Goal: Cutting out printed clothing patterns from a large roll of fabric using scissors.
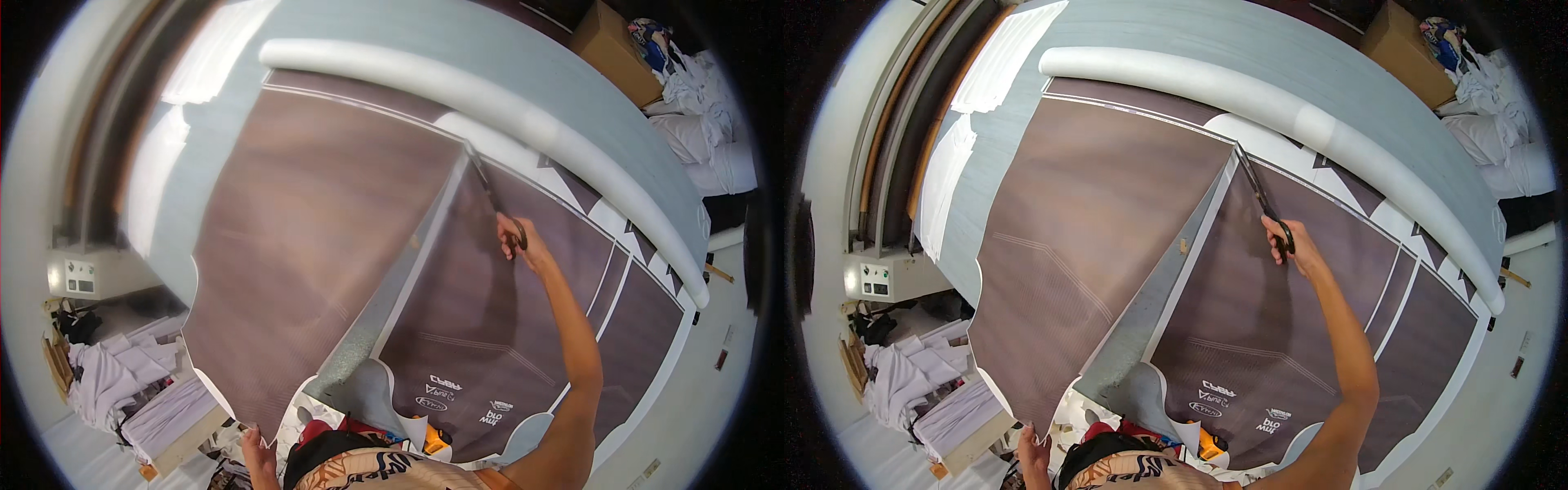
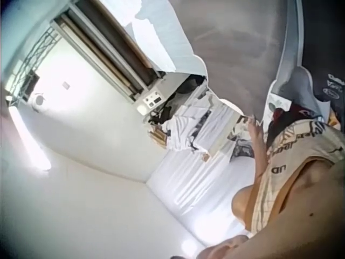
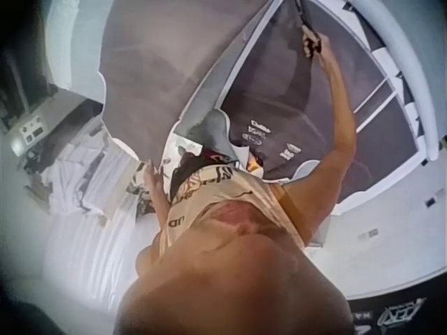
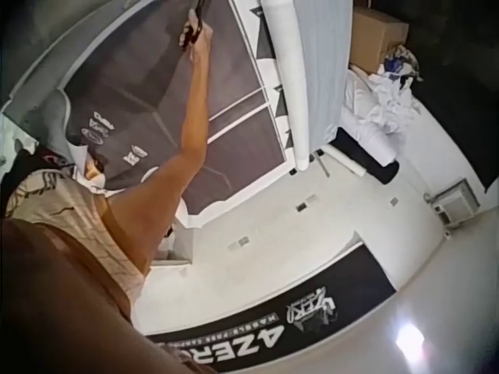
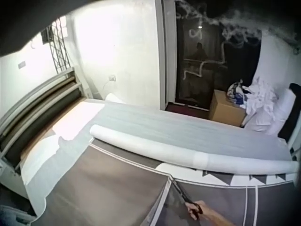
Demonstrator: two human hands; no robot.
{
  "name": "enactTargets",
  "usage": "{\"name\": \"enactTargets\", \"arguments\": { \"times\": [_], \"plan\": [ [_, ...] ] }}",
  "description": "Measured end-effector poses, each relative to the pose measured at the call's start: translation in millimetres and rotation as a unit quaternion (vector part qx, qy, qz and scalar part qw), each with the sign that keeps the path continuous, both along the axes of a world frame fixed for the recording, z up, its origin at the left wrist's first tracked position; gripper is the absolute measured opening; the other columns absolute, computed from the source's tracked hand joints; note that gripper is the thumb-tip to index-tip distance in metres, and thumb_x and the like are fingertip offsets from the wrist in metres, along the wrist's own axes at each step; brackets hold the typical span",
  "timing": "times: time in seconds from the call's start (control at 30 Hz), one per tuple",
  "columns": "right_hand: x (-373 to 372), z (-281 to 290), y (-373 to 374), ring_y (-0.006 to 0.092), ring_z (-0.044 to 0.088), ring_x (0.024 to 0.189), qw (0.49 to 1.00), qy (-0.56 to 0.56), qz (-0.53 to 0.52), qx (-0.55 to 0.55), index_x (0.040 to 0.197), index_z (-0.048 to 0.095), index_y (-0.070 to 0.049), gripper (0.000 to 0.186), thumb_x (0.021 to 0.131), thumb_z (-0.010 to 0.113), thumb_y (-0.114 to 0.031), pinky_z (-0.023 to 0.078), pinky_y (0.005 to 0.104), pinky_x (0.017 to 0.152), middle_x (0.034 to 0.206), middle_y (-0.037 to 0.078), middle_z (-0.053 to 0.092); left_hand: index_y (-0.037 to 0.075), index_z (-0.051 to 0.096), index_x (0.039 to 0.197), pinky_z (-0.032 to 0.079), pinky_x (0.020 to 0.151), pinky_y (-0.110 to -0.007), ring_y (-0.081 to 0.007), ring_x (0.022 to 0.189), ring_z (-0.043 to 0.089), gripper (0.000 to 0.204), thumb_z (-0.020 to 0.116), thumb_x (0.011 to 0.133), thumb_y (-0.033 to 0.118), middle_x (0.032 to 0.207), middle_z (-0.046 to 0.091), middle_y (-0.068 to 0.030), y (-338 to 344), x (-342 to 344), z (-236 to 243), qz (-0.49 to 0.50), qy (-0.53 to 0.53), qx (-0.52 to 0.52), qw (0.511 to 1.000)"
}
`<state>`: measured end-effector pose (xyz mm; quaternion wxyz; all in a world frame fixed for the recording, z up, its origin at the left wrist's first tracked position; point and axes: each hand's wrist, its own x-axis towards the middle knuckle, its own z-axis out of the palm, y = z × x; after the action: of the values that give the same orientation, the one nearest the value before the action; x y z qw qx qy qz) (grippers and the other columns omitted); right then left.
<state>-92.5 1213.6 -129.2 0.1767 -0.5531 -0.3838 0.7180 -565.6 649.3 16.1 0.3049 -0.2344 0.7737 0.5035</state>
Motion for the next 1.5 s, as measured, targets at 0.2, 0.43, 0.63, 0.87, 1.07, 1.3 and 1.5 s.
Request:
{"name": "enactTargets", "arguments": {
  "times": [0.2, 0.43, 0.63, 0.87, 1.07, 1.3, 1.5],
  "plan": [
    [13, 1, 45, 0.0091, 0.051, 0.047, 0.999, -0.032, 0.034, 0.023, 0.074, 0.057, -0.009, 0.043, 0.093, 0.068, -0.046, 0.038, 0.0246, 0.042, 0.062, -0.001, 0.053, 0.012, 0.059, 0.104, 0.049, 0.087, -0.045, -0.0193, 0.099, 0.063, 0.006, 0.06, 0.099, 0.016, 0.106, 0.066, -0.0008, -2, -6, -36, -0.042, -0.024, -0.018, 0.999],
    [45, 3, 101, 0.0078, 0.052, 0.049, 0.989, -0.04, 0.138, 0.029, 0.077, 0.062, -0.004, 0.044, 0.096, 0.065, -0.044, 0.037, 0.0237, 0.042, 0.063, 0.0, 0.055, 0.016, 0.06, 0.092, 0.047, 0.084, -0.042, -0.0151, 0.088, 0.059, 0.008, 0.063, 0.098, 0.021, 0.095, 0.066, 0.0028, -7, -14, -83, -0.067, -0.045, -0.065, 0.995],
    [61, 4, 137, 0.0065, 0.047, 0.048, 0.976, -0.068, 0.2, 0.049, 0.077, 0.06, -0.004, 0.04, 0.097, 0.063, -0.039, 0.035, 0.0228, 0.042, 0.062, -0.001, 0.051, 0.015, 0.056, 0.082, 0.051, 0.076, -0.037, -0.015, 0.08, 0.061, 0.017, 0.068, 0.095, 0.014, 0.085, 0.062, 0.0015, -14, -21, -127, -0.063, -0.063, -0.055, 0.994],
    [71, 1, 151, 0.0044, 0.045, 0.047, 0.982, -0.042, 0.186, 0.011, 0.074, 0.061, -0.006, 0.037, 0.096, 0.066, -0.035, 0.034, 0.0216, 0.042, 0.06, -0.004, 0.052, 0.011, 0.061, 0.101, 0.052, 0.079, -0.038, -0.0178, 0.088, 0.064, 0.008, 0.064, 0.098, 0.018, 0.098, 0.067, -0.0018, -45, -34, -151, -0.099, -0.053, -0.059, 0.992],
    [79, -4, 151, 0.0039, 0.044, 0.047, 0.984, 0.007, 0.177, -0.003, 0.077, 0.06, -0.003, 0.036, 0.096, 0.066, -0.033, 0.032, 0.0211, 0.041, 0.063, -0.003, 0.051, 0.012, 0.06, 0.099, 0.052, 0.079, -0.038, -0.0172, 0.087, 0.063, 0.007, 0.064, 0.098, 0.018, 0.098, 0.066, -0.001, -54, -35, -150, -0.11, -0.049, -0.038, 0.992],
    [79, -16, 156, 0.0037, 0.043, 0.046, 0.985, -0.01, 0.174, 0.012, 0.075, 0.06, -0.002, 0.036, 0.095, 0.068, -0.031, 0.031, 0.0204, 0.04, 0.061, -0.003, 0.051, 0.013, 0.059, 0.096, 0.053, 0.077, -0.036, -0.016, 0.085, 0.063, 0.007, 0.064, 0.098, 0.018, 0.094, 0.065, -0.0002, -32, -25, -142, -0.112, -0.05, -0.041, 0.992],
    [82, -23, 166, 0.0038, 0.042, 0.042, 0.984, -0.015, 0.177, 0.0, 0.074, 0.063, -0.002, 0.028, 0.092, 0.07, -0.022, 0.029, 0.0214, 0.038, 0.058, -0.003, 0.053, 0.009, 0.059, 0.091, 0.053, 0.074, -0.03, -0.0144, 0.078, 0.062, 0.01, 0.068, 0.095, 0.012, 0.085, 0.063, -0.0021, -27, -25, -141, -0.082, -0.052, -0.042, 0.994]
  ]
}}
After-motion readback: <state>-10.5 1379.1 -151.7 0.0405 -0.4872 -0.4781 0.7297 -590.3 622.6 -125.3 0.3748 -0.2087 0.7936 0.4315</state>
